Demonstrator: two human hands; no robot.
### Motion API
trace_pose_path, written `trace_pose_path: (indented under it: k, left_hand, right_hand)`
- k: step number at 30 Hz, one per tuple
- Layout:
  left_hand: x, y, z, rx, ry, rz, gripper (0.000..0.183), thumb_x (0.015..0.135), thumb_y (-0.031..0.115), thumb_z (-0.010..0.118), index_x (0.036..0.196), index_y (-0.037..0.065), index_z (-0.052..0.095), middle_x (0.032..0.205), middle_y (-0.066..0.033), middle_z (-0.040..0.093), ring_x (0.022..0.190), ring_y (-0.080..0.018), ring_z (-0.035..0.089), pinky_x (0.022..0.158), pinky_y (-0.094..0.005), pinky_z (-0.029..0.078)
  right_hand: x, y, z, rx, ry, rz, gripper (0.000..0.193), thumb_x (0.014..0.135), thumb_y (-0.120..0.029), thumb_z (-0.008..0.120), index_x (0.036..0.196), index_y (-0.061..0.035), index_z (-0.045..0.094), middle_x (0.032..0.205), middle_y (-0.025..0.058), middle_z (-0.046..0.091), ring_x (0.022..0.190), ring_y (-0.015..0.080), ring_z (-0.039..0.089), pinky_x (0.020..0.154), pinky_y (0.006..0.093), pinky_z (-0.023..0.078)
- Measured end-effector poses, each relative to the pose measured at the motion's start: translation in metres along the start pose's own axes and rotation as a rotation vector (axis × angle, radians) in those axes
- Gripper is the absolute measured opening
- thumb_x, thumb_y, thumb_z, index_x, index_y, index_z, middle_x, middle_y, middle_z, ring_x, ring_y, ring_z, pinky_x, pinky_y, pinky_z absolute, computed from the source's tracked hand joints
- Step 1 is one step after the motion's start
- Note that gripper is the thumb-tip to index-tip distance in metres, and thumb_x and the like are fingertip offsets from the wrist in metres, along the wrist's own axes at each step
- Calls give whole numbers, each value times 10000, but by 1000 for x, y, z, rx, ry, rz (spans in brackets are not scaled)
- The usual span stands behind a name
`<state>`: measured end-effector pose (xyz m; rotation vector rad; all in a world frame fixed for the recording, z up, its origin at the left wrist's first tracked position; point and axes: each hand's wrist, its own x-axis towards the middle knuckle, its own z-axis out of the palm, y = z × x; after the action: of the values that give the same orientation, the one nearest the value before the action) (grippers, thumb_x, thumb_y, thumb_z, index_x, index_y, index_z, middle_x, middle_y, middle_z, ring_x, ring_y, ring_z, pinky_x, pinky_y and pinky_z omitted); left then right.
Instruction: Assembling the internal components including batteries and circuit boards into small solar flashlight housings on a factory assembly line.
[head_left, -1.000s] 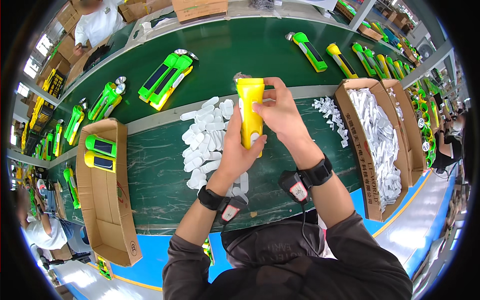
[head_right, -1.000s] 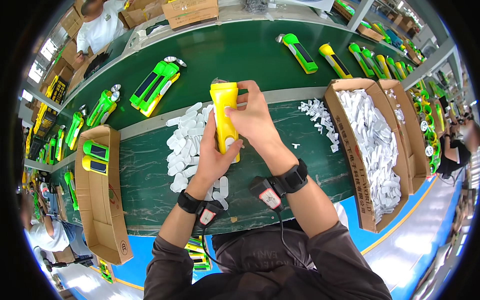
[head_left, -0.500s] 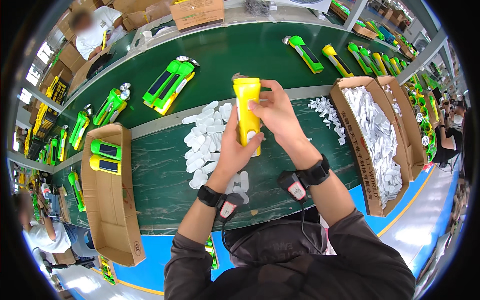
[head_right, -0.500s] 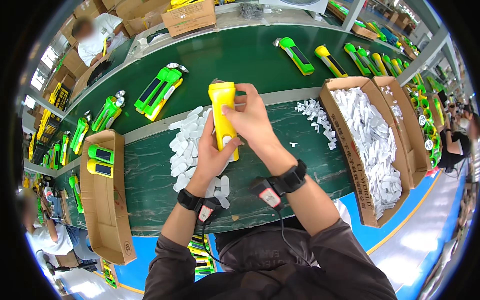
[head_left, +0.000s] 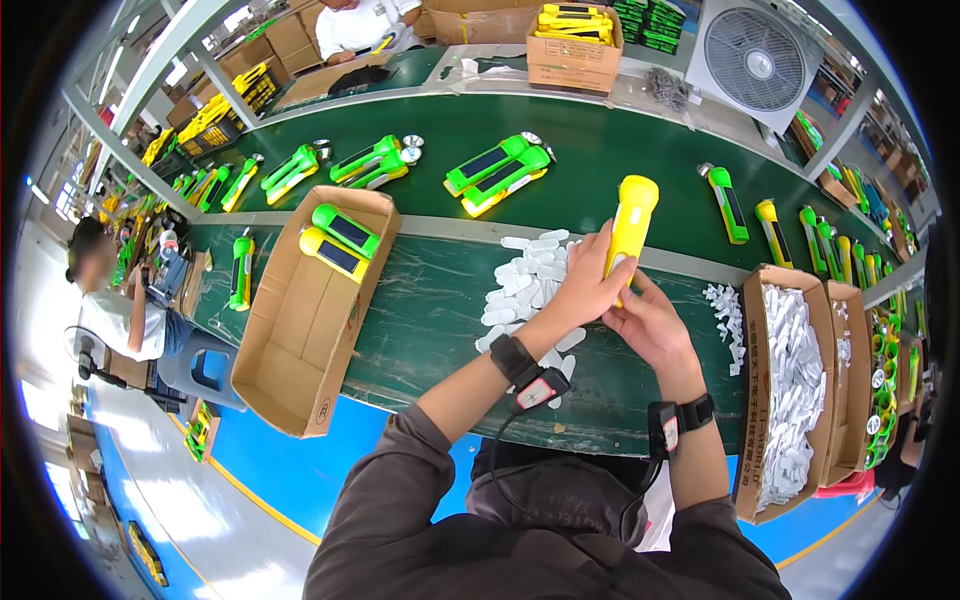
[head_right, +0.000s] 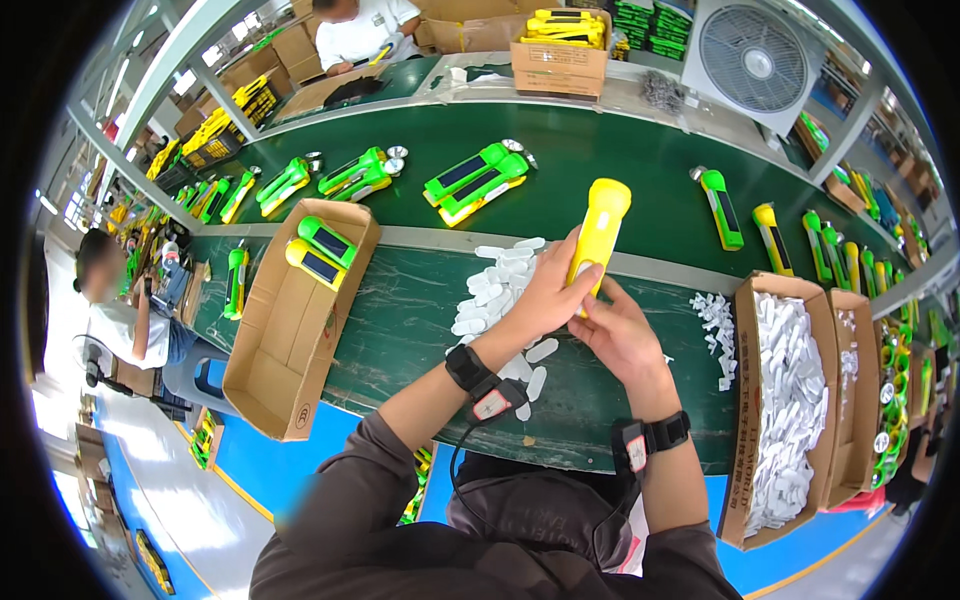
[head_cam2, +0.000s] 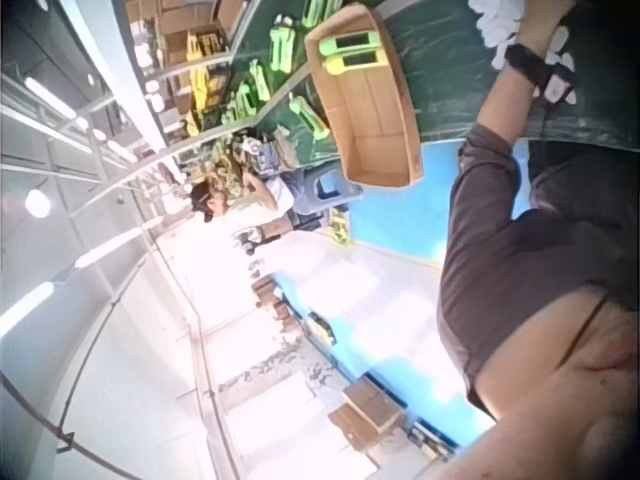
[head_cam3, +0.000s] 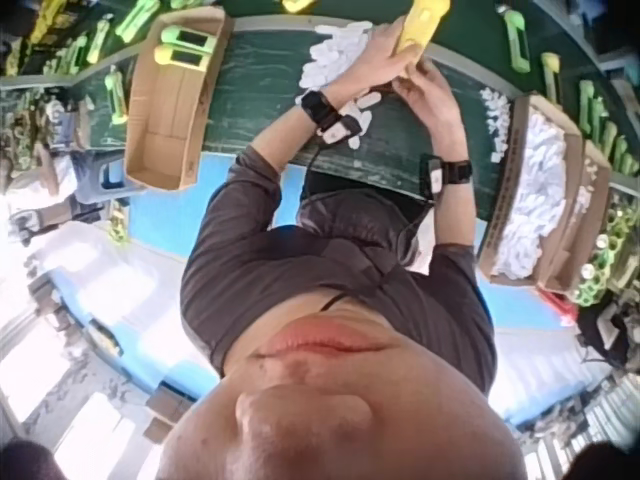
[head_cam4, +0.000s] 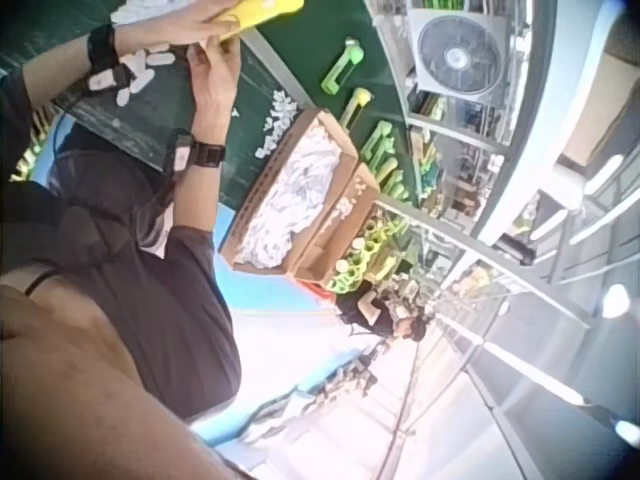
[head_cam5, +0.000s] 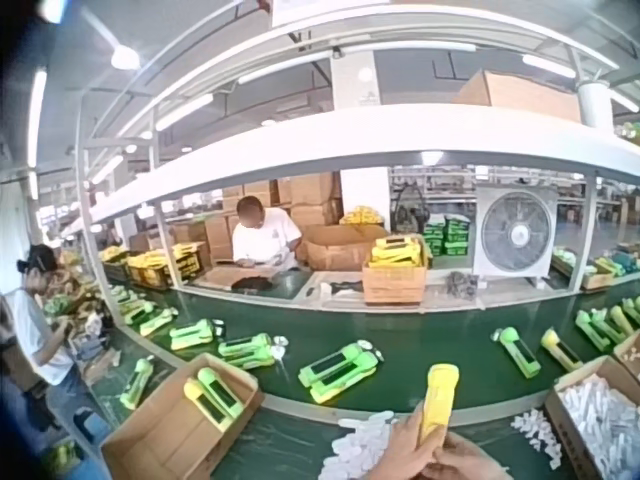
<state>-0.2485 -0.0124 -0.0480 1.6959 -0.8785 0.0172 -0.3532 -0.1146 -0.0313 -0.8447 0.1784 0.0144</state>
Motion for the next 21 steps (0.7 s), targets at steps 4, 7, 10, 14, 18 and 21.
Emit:
trace_pose_path:
  k: [4,7,10,14,18,21]
  left_hand:
    - [9,-19,-41,534,346,82,520,812,287,654,1228,10,513,1100,-194,568,1049,-351,509,874,-507,371]
    - [-1,-19,-156,901,719,-258,598,788,411,696,1197,4,539,1120,-198,559,1047,-357,522,896,-481,414]
    - [-35,-85,-278,1248,1190,-1078,687,709,531,742,1107,36,480,1003,-148,521,926,-319,554,663,-377,513]
    - [-62,-112,-335,649,1011,-1225,585,761,410,735,1133,36,483,1099,-186,546,923,-329,603,665,-437,533]
    - [-62,-131,-323,-375,997,-966,421,826,113,682,1178,-14,489,1042,-175,611,919,-315,656,722,-475,566]
    - [-54,-148,-341,-127,711,-908,339,841,125,669,1117,-5,522,996,-147,621,833,-283,659,696,-446,564]
  right_hand:
    - [31,-14,-19,87,132,-5,515,903,-164,646,1339,-82,384,1098,97,584,911,192,604,707,298,475]
    - [62,-44,-60,-490,414,-233,616,818,-175,743,1336,-61,428,844,66,637,722,138,608,568,259,431]
    - [111,-69,-111,-1223,731,-509,717,706,-300,805,1330,-165,479,878,150,637,784,264,640,738,373,503]
    - [131,-97,-158,-1753,1043,-409,647,723,-296,779,1300,-253,491,1091,184,542,1026,395,555,847,453,490]
    - [130,-102,-157,-1882,1123,-240,646,747,-283,775,1309,-199,467,1128,175,516,1049,369,533,868,463,479]
    - [128,-101,-157,-1915,1098,-293,698,738,-334,780,1320,-151,438,1128,183,507,1062,379,516,859,470,472]
